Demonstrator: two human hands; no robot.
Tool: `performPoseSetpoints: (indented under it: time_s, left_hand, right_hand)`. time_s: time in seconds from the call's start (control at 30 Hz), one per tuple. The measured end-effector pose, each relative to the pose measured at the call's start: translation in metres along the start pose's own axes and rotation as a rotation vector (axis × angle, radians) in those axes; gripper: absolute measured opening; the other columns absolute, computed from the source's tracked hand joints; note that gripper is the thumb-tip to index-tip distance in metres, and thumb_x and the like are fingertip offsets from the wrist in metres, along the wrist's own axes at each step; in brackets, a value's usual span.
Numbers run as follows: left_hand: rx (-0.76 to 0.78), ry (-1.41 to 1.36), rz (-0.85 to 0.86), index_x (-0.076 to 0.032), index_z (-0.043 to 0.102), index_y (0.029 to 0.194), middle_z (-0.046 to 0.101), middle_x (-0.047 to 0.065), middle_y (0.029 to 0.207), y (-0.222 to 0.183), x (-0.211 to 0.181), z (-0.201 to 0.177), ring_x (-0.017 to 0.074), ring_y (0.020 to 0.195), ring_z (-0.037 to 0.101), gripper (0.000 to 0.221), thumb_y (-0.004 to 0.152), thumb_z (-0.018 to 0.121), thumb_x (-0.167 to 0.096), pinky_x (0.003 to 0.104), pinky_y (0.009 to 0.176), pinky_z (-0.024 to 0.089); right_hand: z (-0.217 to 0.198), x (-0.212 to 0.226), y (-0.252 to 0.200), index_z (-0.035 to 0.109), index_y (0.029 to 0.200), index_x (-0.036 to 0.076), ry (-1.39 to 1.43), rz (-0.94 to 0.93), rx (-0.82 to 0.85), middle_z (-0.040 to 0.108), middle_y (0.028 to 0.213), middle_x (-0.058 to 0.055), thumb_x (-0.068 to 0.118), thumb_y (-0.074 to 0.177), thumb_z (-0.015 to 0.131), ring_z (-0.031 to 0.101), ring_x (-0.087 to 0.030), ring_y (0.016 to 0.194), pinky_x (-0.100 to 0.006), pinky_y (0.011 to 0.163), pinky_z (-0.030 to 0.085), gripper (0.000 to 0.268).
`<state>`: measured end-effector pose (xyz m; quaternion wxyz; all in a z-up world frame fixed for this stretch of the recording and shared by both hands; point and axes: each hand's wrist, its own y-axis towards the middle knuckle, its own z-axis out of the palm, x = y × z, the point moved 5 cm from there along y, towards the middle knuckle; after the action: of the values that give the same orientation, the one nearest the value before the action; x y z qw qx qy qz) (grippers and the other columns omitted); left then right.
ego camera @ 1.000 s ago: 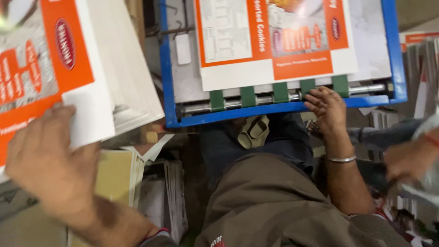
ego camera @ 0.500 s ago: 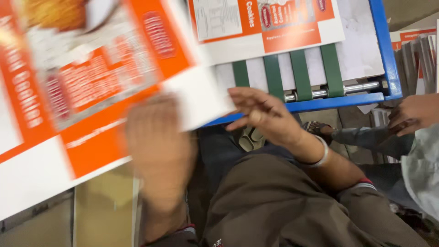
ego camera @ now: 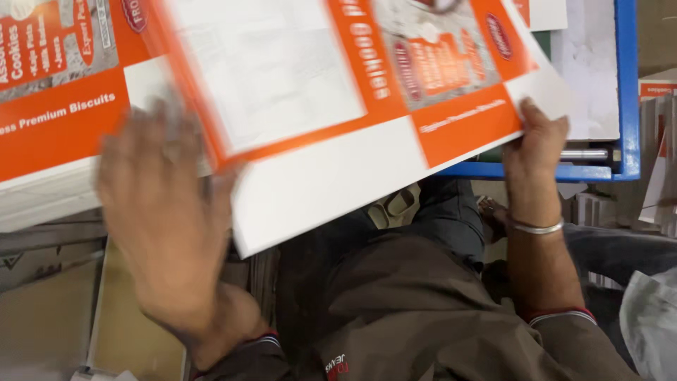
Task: The person picks up printed paper sheets from a stack and feeds them one at a time into a printing machine with both hands.
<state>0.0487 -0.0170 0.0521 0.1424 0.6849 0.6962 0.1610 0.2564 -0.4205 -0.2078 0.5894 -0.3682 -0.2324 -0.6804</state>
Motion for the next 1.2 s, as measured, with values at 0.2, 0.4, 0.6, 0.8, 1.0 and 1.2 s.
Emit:
performPoseSetpoints:
  time_s: [0.2,0.4,0.6,0.8,1.0,1.2]
  left_hand:
    - [-0.092,0.085,-0.020,0.003,0.059,0.141,0.057,0.020,0.146,0.004,0.055,0.027,0.0367,0.140,0.052,0.054,0.102,0.081,-0.028,0.049,0.121,0.042]
    - [-0.213,0.144,0.034,0.000,0.067,0.130,0.067,0.013,0.134,0.002,0.065,0.031,0.0293,0.127,0.063,0.043,0.095,0.077,-0.022,0.041,0.107,0.049]
    - [-0.295,0.140,0.014,-0.005,0.072,0.117,0.075,0.007,0.121,-0.003,0.082,0.042,0.0228,0.113,0.071,0.024,0.093,0.072,-0.005,0.036,0.098,0.051]
    - [-0.296,0.110,0.004,-0.007,0.071,0.115,0.075,0.006,0.121,-0.006,0.089,0.044,0.0227,0.110,0.069,0.029,0.087,0.069,-0.001,0.035,0.098,0.051]
    - [-0.291,0.119,-0.027,-0.007,0.072,0.115,0.074,0.007,0.119,-0.006,0.090,0.043,0.0237,0.108,0.069,0.028,0.088,0.067,-0.002,0.035,0.099,0.051]
    - [-0.307,0.117,-0.044,-0.007,0.072,0.112,0.074,0.007,0.113,-0.003,0.089,0.044,0.0239,0.106,0.071,0.020,0.092,0.071,-0.007,0.036,0.095,0.051]
  right_hand:
    - [-0.109,0.011,0.037,0.044,0.143,-0.007,-0.114,-0.216,-0.169,0.062,0.136,-0.024,-0.018,0.095,0.051,0.070,-0.037,0.122,-0.048,0.105,0.067,0.049]
    - [-0.165,0.021,0.008,0.048,0.142,-0.009,-0.247,-0.223,-0.193,0.063,0.139,-0.024,-0.014,0.093,0.045,0.073,-0.036,0.123,-0.048,0.107,0.067,0.049]
    - [-0.190,0.022,-0.065,0.051,0.146,-0.012,-0.281,-0.190,-0.197,0.063,0.144,-0.023,-0.013,0.098,0.044,0.071,-0.032,0.129,-0.044,0.111,0.063,0.049]
    - [-0.170,0.026,-0.077,0.057,0.145,-0.013,-0.519,-0.258,-0.185,0.064,0.142,-0.021,-0.013,0.097,0.047,0.068,-0.030,0.127,-0.040,0.111,0.058,0.049]
    - [-0.130,0.018,-0.027,0.055,0.141,-0.011,-0.337,-0.285,-0.142,0.065,0.139,-0.022,-0.009,0.098,0.052,0.070,-0.031,0.125,-0.044,0.112,0.061,0.043]
    - [-0.134,-0.016,0.032,0.050,0.131,-0.009,-0.188,-0.213,-0.248,0.067,0.128,-0.023,0.001,0.101,0.058,0.075,-0.035,0.115,-0.048,0.105,0.067,0.033]
